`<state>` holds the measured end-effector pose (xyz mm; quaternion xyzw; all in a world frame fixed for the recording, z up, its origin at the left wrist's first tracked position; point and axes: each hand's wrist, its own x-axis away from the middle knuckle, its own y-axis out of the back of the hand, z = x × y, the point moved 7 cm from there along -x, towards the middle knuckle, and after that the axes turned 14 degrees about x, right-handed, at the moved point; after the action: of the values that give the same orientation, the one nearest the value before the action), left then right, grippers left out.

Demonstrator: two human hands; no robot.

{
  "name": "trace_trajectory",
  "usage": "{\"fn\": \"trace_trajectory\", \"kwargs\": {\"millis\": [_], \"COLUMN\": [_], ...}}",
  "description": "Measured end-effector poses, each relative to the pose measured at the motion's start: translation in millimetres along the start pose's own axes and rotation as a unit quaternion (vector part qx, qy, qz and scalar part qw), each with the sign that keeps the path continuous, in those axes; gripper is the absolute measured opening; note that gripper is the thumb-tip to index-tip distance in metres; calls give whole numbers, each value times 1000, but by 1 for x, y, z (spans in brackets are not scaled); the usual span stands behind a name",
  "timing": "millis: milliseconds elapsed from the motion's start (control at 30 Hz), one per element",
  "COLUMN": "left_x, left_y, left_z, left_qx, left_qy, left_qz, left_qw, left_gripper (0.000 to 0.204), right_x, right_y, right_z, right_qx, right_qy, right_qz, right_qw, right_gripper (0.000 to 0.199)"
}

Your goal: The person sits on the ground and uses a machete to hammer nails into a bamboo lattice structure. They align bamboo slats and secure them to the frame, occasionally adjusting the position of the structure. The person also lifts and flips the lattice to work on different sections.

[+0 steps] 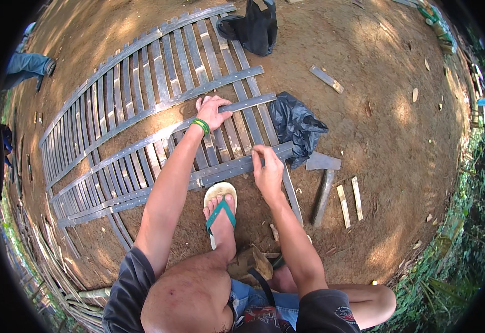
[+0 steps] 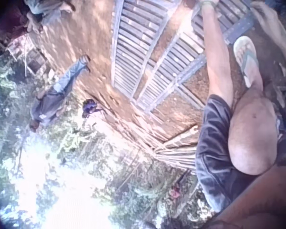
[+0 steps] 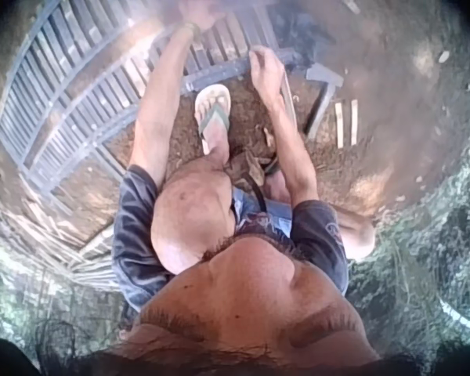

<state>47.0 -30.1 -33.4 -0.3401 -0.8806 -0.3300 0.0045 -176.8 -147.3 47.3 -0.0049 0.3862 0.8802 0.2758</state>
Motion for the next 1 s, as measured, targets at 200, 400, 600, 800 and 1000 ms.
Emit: {"fn": "trace_trajectory", "kwargs": {"millis": [200, 400, 600, 800, 1000], "left_x": [-13, -18, -13, -13, -22], "left_y": [2, 0, -4, -5, -2], "left_z": [12, 12, 8, 13, 18], "left_qx": [44, 56, 36, 37, 22], "left_qy": [93, 124, 88, 73, 77], "left_qz": [56, 79, 35, 27, 112], "left_qw": [993, 988, 995, 996, 990], "left_gripper": [30, 30, 30, 34, 37], "right_x": [-86, -122, -125, -125, -127], "right_y": [-45, -81, -84, -79, -79], "right_z": [9, 2, -4, 7, 14], "right_qx": [-60, -32, -6, 33, 37], "right_qy": [33, 65, 66, 104, 114], "right_qz": [10, 50, 47, 25, 38], "right_qw": [998, 996, 997, 994, 992], "right_gripper": [19, 20, 19, 16, 15]}}
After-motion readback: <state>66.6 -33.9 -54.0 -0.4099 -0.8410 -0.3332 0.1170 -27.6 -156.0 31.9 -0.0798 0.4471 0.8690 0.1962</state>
